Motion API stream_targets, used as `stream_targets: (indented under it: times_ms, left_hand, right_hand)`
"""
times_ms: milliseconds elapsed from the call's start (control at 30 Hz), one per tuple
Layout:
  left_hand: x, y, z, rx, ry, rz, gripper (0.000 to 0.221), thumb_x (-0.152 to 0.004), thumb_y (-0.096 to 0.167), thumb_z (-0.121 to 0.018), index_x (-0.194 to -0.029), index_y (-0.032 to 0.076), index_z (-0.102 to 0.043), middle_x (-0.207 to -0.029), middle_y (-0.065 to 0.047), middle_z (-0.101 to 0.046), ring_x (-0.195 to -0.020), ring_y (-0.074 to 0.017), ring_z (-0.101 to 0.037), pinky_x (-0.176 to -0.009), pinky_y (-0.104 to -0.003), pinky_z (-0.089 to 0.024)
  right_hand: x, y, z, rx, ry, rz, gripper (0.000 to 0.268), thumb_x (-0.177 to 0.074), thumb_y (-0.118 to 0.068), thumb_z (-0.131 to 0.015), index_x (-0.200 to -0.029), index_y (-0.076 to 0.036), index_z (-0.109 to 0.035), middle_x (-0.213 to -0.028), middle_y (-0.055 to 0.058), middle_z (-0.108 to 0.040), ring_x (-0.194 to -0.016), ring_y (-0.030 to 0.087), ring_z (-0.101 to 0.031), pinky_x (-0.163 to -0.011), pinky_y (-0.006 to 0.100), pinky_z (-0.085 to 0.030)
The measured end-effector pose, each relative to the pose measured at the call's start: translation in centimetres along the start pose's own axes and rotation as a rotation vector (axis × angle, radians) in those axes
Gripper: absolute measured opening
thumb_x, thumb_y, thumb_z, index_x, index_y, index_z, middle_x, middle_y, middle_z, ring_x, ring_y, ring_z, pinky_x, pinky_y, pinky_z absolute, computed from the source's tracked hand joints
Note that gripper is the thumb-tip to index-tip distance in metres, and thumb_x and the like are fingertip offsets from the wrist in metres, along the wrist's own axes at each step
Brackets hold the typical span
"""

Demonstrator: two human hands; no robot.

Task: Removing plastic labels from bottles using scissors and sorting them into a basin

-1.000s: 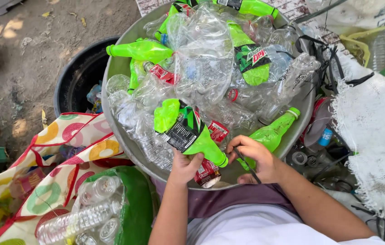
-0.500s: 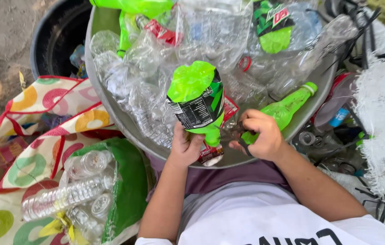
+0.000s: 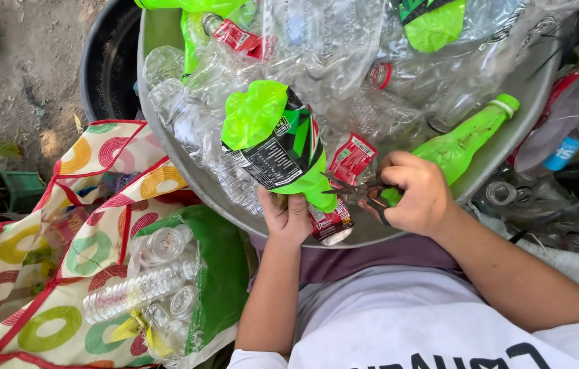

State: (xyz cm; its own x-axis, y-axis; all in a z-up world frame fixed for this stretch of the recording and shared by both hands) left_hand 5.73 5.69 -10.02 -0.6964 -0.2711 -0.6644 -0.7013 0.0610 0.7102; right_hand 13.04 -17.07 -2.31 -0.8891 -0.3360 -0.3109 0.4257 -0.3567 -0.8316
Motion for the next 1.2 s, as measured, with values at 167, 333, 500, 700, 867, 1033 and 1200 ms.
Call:
stream_targets:
  times_ms: [167,333,500,700,867,1033,1200]
  left_hand:
    - [1.5,-1.4,1.2,-0.025,-0.001,-0.002,0.066,-0.102,-0.001,-0.052,-0.160,-0.007,-0.023,-0.150,-0.031,-0.051,-0.134,-0.0363,-0.053,-0.109,-0.057,-0.048]
    - [0.7,-0.3,0.2,-0.065,-0.017,-0.014,0.063,-0.104,0.001,-0.053,-0.161,-0.005,-0.026,-0.151,-0.028,-0.053,-0.135,-0.0317,-0.053,-0.110,-0.052,-0.048]
    - [2.3,-2.1,1.7,-0.041,0.084,-0.033,0.060,-0.103,-0.002,-0.051,-0.160,-0.005,-0.032,-0.149,-0.029,-0.055,-0.133,-0.0360,-0.056,-0.107,-0.052,-0.051]
    - [2.2,-2.2,1.8,-0.032,0.146,-0.035,0.059,-0.103,-0.002,-0.052,-0.159,-0.006,-0.033,-0.148,-0.029,-0.057,-0.131,-0.0358,-0.058,-0.106,-0.051,-0.053]
    - [1.9,-2.0,1.7,-0.085,0.114,-0.055,0.059,-0.103,-0.001,-0.052,-0.159,-0.005,-0.033,-0.149,-0.032,-0.055,-0.131,-0.0384,-0.058,-0.104,-0.054,-0.054]
    - [2.5,-2.3,1.5,-0.045,0.146,-0.057,0.058,-0.104,-0.001,-0.051,-0.159,-0.006,-0.032,-0.150,-0.032,-0.054,-0.132,-0.0382,-0.058,-0.105,-0.053,-0.054]
    - [1.0,-1.1,0.8,-0.140,0.179,-0.076,0.059,-0.105,0.000,-0.051,-0.159,-0.007,-0.031,-0.151,-0.032,-0.053,-0.132,-0.0356,-0.057,-0.106,-0.053,-0.053]
  right_hand:
    - [-0.3,-0.5,0.1,0.023,0.004,-0.026,0.037,-0.066,-0.033,-0.094,-0.059,-0.015,-0.062,-0.073,0.003,-0.060,-0.057,0.031,-0.059,-0.053,0.037,-0.046]
    - [-0.1,-0.3,0.1,0.034,0.007,-0.057,0.038,-0.064,-0.036,-0.094,-0.060,-0.015,-0.063,-0.071,0.002,-0.059,-0.056,0.031,-0.058,-0.052,0.037,-0.046]
    - [-0.5,0.0,-0.1,0.061,-0.030,-0.097,0.039,-0.063,-0.033,-0.092,-0.055,-0.015,-0.058,-0.066,-0.003,-0.056,-0.049,0.026,-0.053,-0.048,0.034,-0.043]
    - [-0.1,0.0,-0.3,0.062,-0.061,-0.097,0.041,-0.058,-0.036,-0.093,-0.055,-0.016,-0.057,-0.067,-0.004,-0.056,-0.051,0.027,-0.055,-0.049,0.035,-0.045]
    - [-0.1,0.0,-0.3,0.060,-0.149,-0.222,0.036,-0.055,-0.036,-0.093,-0.057,-0.016,-0.063,-0.067,-0.004,-0.059,-0.052,0.026,-0.056,-0.050,0.034,-0.046]
    - [0.2,0.1,-0.3,0.057,-0.210,-0.294,0.039,-0.052,-0.039,-0.095,-0.057,-0.015,-0.065,-0.066,-0.002,-0.060,-0.053,0.028,-0.057,-0.051,0.036,-0.047]
    - [0.5,-0.8,-0.1,0.012,-0.341,-0.426,0.040,-0.050,-0.036,-0.101,-0.059,-0.013,-0.069,-0.066,-0.002,-0.064,-0.055,0.025,-0.061,-0.055,0.035,-0.050]
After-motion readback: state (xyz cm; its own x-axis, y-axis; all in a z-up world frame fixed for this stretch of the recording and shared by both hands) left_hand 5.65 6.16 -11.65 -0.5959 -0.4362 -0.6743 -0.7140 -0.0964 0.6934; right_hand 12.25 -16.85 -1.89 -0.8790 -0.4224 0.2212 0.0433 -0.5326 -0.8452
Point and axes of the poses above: each hand's wrist, its own x-axis away from the middle knuckle, its own z-axis out of the back of the hand, y = z × x, the point moved 6 cm from there along -x, towards the middle knuckle
